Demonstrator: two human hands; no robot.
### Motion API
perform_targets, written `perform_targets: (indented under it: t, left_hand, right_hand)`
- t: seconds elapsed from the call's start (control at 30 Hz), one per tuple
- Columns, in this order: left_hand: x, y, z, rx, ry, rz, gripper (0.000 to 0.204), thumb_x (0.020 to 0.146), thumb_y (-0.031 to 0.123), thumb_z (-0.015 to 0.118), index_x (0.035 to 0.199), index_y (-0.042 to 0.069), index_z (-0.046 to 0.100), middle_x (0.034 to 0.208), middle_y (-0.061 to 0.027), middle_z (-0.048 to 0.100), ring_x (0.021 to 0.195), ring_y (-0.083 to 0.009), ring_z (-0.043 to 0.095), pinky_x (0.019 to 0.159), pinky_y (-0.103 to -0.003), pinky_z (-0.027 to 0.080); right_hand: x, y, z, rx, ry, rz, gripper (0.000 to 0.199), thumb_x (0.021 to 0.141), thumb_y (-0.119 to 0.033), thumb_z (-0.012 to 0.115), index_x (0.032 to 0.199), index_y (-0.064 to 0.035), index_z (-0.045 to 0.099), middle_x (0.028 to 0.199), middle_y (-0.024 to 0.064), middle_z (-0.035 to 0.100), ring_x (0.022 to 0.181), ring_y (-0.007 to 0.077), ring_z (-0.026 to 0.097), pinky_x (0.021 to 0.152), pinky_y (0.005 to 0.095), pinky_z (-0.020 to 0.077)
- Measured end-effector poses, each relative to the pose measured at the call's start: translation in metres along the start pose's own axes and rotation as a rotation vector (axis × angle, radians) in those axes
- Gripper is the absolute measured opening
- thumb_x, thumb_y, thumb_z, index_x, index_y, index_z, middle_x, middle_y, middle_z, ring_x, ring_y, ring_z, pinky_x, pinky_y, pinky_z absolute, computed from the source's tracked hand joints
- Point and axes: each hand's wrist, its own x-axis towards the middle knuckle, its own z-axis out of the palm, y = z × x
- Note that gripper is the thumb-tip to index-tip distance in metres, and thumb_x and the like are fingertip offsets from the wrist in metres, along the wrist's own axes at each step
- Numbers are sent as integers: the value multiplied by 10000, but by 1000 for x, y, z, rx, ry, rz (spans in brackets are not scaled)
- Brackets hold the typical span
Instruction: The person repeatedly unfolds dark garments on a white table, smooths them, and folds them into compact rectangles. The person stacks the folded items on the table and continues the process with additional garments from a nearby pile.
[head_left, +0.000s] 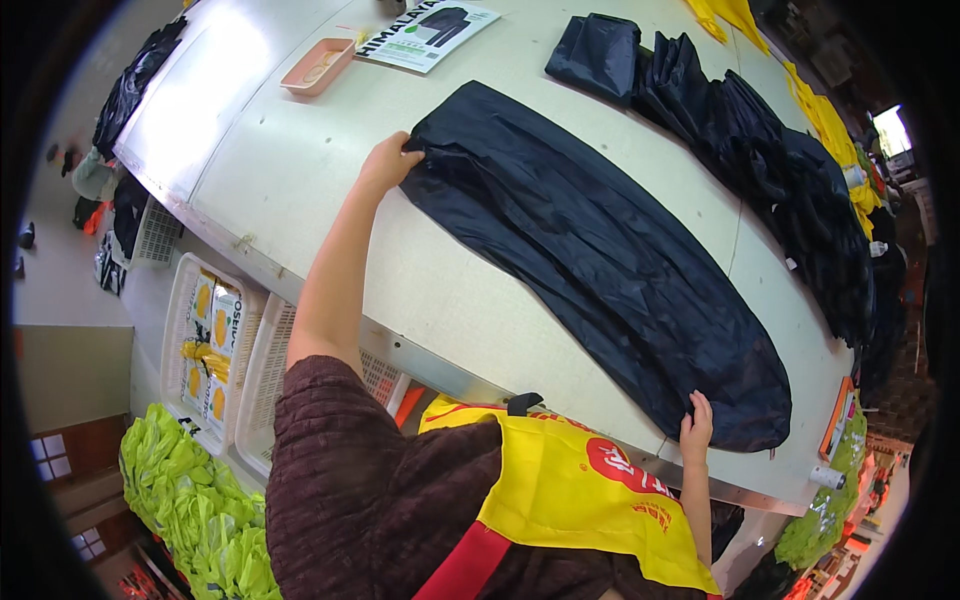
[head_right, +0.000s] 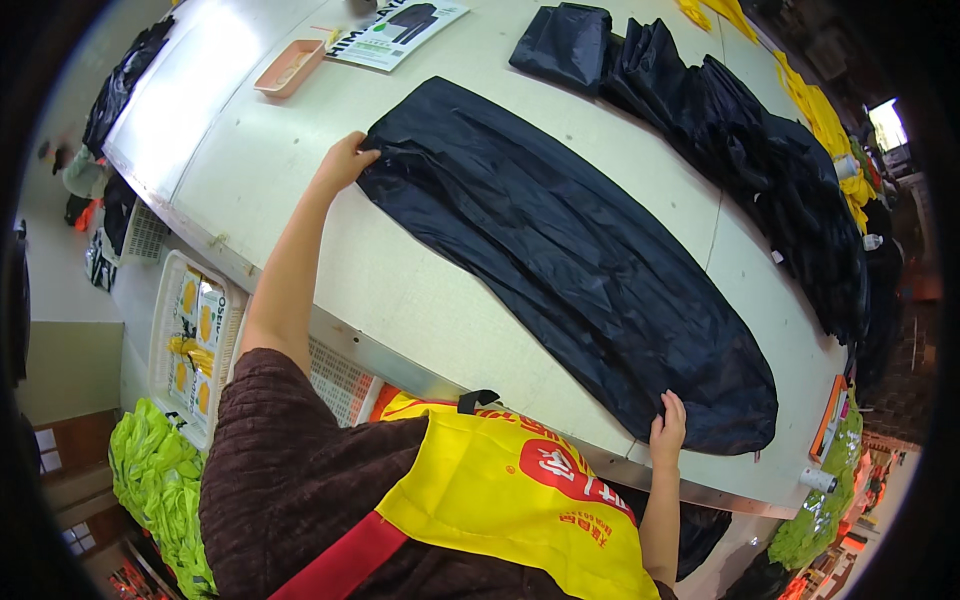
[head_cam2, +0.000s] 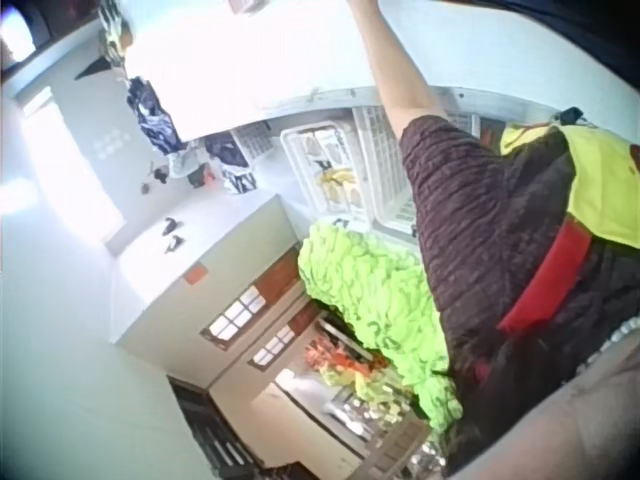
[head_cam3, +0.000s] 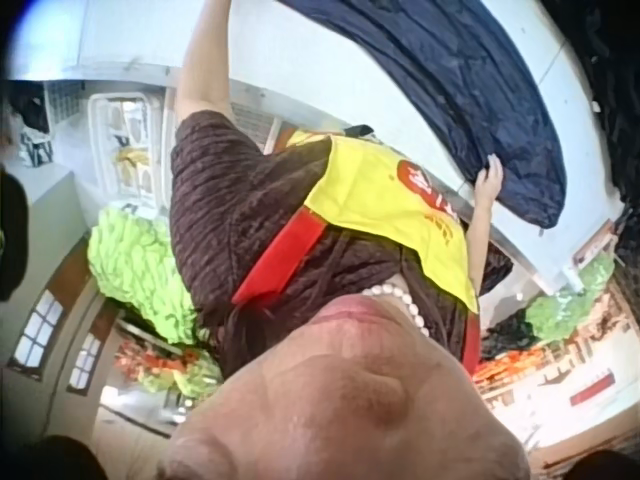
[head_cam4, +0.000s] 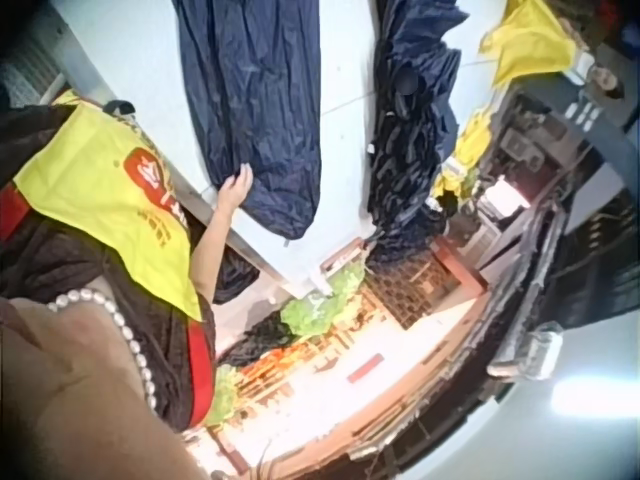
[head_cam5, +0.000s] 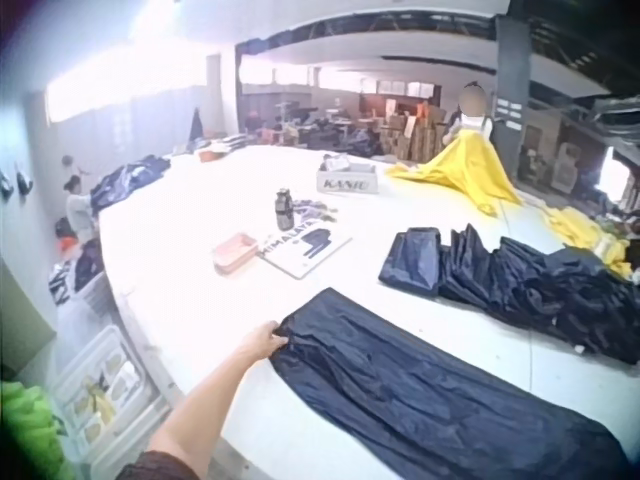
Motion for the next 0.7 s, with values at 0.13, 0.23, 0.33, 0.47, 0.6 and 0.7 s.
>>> perform_targets:
  t: [0.13,0.23,0.33,0.47,0.6,0.7]
  left_hand:
    - [1,-21,20,-30,-14,22,403,706,179,690,1041,14,538,921,-187,627,909,-331,598,778,-391,463]
    - [-3,-17,23,170,44,-24,453,681,155,697,1076,25,518,942,-180,624,932,-324,592,789,-397,461]
    - [-3,-10,17,186,6,-89,413,699,189,673,1051,34,523,980,-183,609,960,-337,574,795,-408,459]
    - [-2,-3,24,288,73,-43,359,726,232,641,1012,47,528,1010,-176,598,978,-352,556,788,-423,452]
    - [-11,-10,37,447,122,-68,408,780,229,622,1147,98,503,1076,-142,598,1002,-326,570,814,-437,457]
    - [-24,32,33,551,89,-275,305,780,157,608,1062,104,507,1029,-119,621,956,-309,598,786,-424,469]
  right_hand:
    - [1,3,-1,10,-4,-21,434,681,102,477,1100,9,541,1191,161,533,1125,329,491,971,370,377]
    - [1,-1,-3,14,-13,-5,434,681,101,488,1101,5,542,1189,161,533,1123,329,491,969,367,380]
    - [0,-7,-7,-3,-26,7,437,681,100,507,1105,-3,544,1193,165,529,1129,331,484,966,371,387]
    - [-1,-10,-11,-83,7,-18,416,677,90,492,1080,5,554,1158,177,540,1105,342,488,970,397,382]
    - [3,-9,-6,-127,70,-42,418,644,70,520,1050,-5,585,1133,168,555,1100,331,496,979,387,387]
    - [2,-8,-10,-106,88,-39,395,671,75,528,1056,-2,578,1148,161,548,1107,323,490,979,372,386]
